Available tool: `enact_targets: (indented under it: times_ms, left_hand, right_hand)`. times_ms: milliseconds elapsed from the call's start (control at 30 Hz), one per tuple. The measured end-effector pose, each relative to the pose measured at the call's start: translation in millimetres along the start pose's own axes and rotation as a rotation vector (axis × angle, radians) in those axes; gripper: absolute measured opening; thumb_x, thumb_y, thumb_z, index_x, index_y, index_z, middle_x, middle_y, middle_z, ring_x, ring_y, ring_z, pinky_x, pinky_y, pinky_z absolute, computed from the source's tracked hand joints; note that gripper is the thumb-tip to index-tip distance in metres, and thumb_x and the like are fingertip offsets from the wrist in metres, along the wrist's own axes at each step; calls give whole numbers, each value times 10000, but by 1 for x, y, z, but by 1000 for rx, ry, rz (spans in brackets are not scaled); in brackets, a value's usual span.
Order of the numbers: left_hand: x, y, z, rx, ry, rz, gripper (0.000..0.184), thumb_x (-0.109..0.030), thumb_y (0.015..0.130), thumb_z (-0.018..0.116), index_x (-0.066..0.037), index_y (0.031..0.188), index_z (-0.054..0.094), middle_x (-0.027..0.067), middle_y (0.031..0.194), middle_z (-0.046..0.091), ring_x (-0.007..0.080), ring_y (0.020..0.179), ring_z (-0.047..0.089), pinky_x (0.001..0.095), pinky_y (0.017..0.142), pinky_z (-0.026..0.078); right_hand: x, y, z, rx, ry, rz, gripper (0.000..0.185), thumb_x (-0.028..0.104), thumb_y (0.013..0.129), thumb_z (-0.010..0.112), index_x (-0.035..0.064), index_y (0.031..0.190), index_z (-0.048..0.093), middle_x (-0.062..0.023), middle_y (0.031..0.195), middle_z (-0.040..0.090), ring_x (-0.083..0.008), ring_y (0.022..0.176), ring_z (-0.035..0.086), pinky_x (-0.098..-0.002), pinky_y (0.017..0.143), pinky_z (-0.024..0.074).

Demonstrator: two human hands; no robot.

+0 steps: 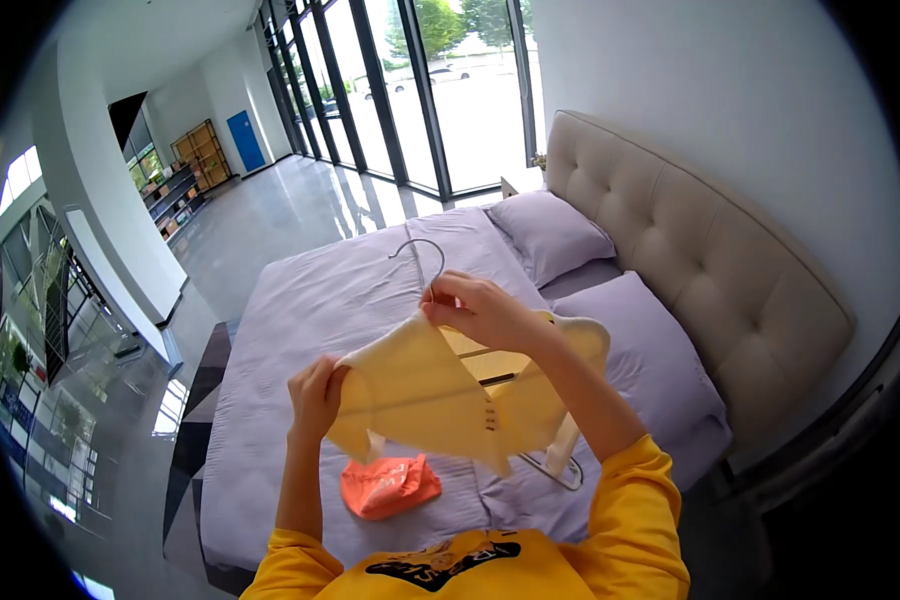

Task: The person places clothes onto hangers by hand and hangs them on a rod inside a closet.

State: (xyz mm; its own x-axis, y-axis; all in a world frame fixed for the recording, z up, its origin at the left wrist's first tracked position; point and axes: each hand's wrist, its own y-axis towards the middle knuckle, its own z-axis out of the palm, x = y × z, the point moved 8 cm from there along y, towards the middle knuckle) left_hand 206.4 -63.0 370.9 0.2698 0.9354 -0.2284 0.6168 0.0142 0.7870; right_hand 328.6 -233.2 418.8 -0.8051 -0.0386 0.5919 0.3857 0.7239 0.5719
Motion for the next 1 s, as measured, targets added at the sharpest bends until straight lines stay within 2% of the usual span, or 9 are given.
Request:
enact_targets:
  times_ms: [167, 233, 367, 433, 533, 733, 800, 833, 1000]
  left_hand:
    - [-4, 0, 0, -40, -27, 28, 29, -101, 779, 589, -76, 772, 576, 64, 651, 557, 250, 533, 538, 333, 465, 402]
    - [-4, 2, 1, -22, -26, 39, 29, -100, 780, 588, -75, 773, 575, 63, 652, 555, 249, 534, 536, 334, 464, 400]
    - [-5, 2, 3, 9, -14, 17, 31, -96, 783, 585, -70, 772, 571, 64, 655, 545, 249, 541, 533, 336, 462, 394]
    - [-5, 1, 2, 9, -30, 18, 28, -89, 783, 581, -64, 778, 570, 72, 657, 544, 253, 546, 534, 338, 464, 394]
    - [3, -2, 3, 35, -80, -14, 30, -78, 794, 566, -49, 791, 567, 88, 658, 541, 263, 556, 535, 338, 468, 392]
    - [32, -13, -9, 106, -153, -219, 121, -112, 855, 503, -17, 804, 557, 126, 634, 524, 283, 552, 513, 324, 494, 397]
    - [54, -20, -8, 161, -146, -342, 145, -128, 869, 490, -10, 827, 563, 130, 621, 514, 242, 522, 479, 300, 501, 392]
    - [51, -17, -16, 84, -213, -330, 160, -136, 883, 478, -4, 856, 565, 116, 615, 521, 162, 518, 455, 270, 505, 383]
    - [62, -25, -12, 143, -226, -419, 178, -138, 893, 468, 6, 879, 572, 92, 642, 562, 87, 589, 489, 253, 550, 401]
  right_hand:
    - [-7, 0, -6, -55, 135, 60, 180, 188, 877, 506, 12, 871, 546, -43, 774, 520, -119, 697, 500, -255, 669, 402]
    - [-9, 4, -2, -48, 550, 183, 279, 261, 910, 449, 17, 832, 559, -32, 739, 526, -103, 686, 482, -239, 683, 388]
    - [-7, 0, -1, -32, 507, 291, 379, 328, 927, 394, 26, 782, 570, -28, 700, 525, -96, 664, 470, -232, 668, 379]
    - [-8, 0, -13, -187, 158, 171, 408, 340, 927, 391, 22, 740, 566, -23, 651, 504, -83, 607, 453, -224, 599, 379]
    - [-15, -5, -7, -107, 310, 346, 420, 347, 925, 394, 9, 743, 564, -19, 595, 479, -74, 544, 434, -216, 522, 366]
    - [-9, -10, -25, -180, 199, 314, 433, 321, 922, 412, -24, 700, 549, -11, 502, 443, -69, 471, 418, -220, 486, 366]
    - [-12, -8, -30, -177, 175, 276, 430, 306, 921, 422, -31, 683, 546, -14, 472, 443, -67, 448, 430, -223, 473, 374]
    - [-13, -8, -34, -187, 182, 293, 427, 304, 919, 427, -29, 681, 548, -17, 467, 448, -68, 440, 436, -221, 463, 375]
    - [-19, -15, -40, -200, 144, 338, 422, 306, 912, 441, -26, 675, 549, -19, 465, 458, -67, 428, 447, -217, 438, 378]
